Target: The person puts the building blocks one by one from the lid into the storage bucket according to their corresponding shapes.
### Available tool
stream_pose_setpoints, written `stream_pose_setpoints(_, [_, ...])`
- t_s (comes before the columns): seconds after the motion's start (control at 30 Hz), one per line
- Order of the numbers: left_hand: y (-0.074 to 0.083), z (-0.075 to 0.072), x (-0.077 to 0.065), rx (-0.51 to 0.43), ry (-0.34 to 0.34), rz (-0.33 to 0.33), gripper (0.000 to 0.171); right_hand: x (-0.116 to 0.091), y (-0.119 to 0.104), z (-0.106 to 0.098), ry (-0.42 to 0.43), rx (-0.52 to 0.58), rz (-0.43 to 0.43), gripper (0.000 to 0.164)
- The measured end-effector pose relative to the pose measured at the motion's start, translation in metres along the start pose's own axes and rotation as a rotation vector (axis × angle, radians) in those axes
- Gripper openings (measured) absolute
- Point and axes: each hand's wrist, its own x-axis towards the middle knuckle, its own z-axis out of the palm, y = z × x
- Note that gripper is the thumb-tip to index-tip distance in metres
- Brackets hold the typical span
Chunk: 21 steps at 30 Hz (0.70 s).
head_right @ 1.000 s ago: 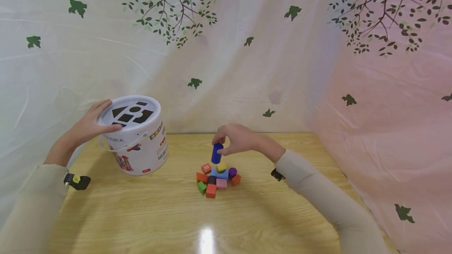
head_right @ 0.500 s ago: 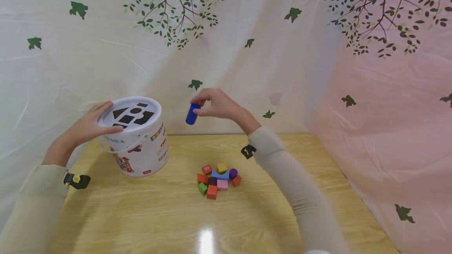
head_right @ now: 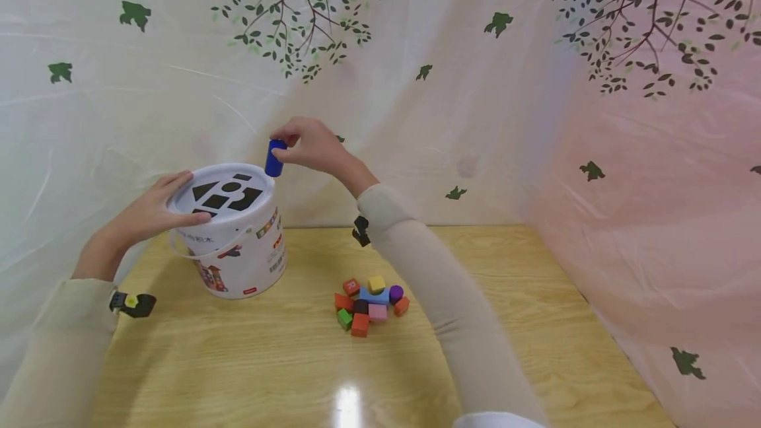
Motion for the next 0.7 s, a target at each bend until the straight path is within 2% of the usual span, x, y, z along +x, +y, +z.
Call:
stream_pose_setpoints(0.27, [-0.001,0.001,0.0,-0.017,0.004,0.001,0.12,0.027,-0.013,0.03,0.018,0.002,-0.041,0.035])
stream_pose_setpoints(0.53, [-0.002,0.001,0.0,-0.008,0.008,0.007,0.119,0.037,-0.02,0.052,-0.029,-0.064,0.007,0.037])
stream_pose_setpoints(0.7, [-0.002,0.003,-0.001,0.002,0.026,0.019,0.119,0.039,-0.018,0.064,-0.019,-0.108,0.013,0.038])
